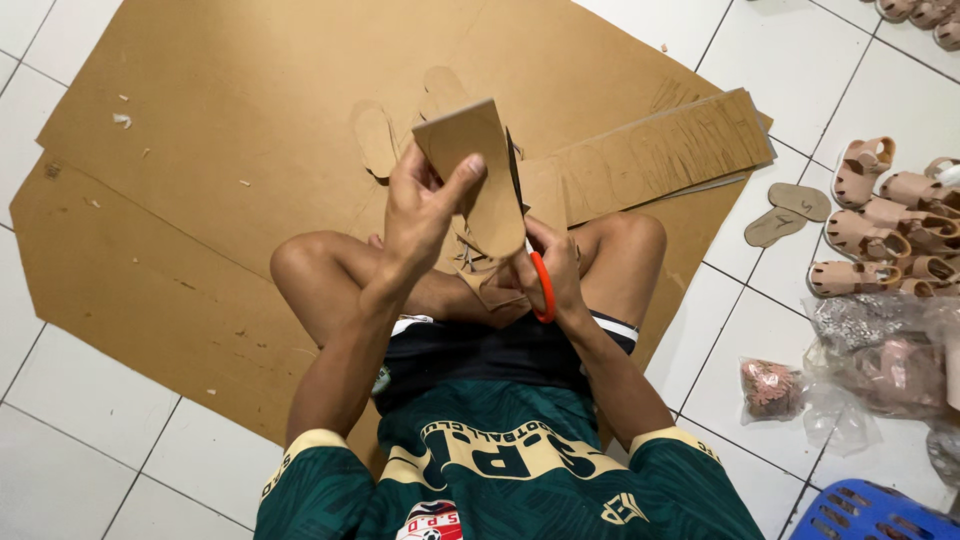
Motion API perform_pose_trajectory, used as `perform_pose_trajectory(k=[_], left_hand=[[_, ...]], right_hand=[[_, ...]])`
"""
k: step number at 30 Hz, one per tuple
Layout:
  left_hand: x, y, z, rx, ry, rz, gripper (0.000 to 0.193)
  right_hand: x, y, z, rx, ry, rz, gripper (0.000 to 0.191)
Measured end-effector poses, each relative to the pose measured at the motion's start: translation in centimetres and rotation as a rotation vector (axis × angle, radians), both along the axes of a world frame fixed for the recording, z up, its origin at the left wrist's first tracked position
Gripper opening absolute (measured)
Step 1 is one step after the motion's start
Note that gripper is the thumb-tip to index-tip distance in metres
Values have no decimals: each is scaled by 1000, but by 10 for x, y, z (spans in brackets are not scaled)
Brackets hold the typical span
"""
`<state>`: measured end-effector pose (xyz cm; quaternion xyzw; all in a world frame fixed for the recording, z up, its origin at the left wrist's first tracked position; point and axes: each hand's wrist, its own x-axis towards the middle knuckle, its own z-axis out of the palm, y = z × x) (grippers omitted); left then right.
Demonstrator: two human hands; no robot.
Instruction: The person sits on the floor and uses scissors to cut out multiple foot-shaped pieces from a large sheet of cardboard. They rotate the cardboard and trim along the drawn outlines, placing finished pieces aside.
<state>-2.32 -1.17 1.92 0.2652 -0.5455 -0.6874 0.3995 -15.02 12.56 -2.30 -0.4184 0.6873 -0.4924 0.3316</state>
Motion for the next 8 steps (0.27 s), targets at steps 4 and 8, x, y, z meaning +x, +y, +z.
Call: perform_pose_trajectory(k=[4, 8], left_hand=[[3, 14, -4, 15, 12, -18, 25], [4, 12, -5, 0, -33, -7, 25]], right_hand=[[-1, -5, 4, -371, -23, 88, 30], [0, -2, -2, -127, -150, 12, 28]])
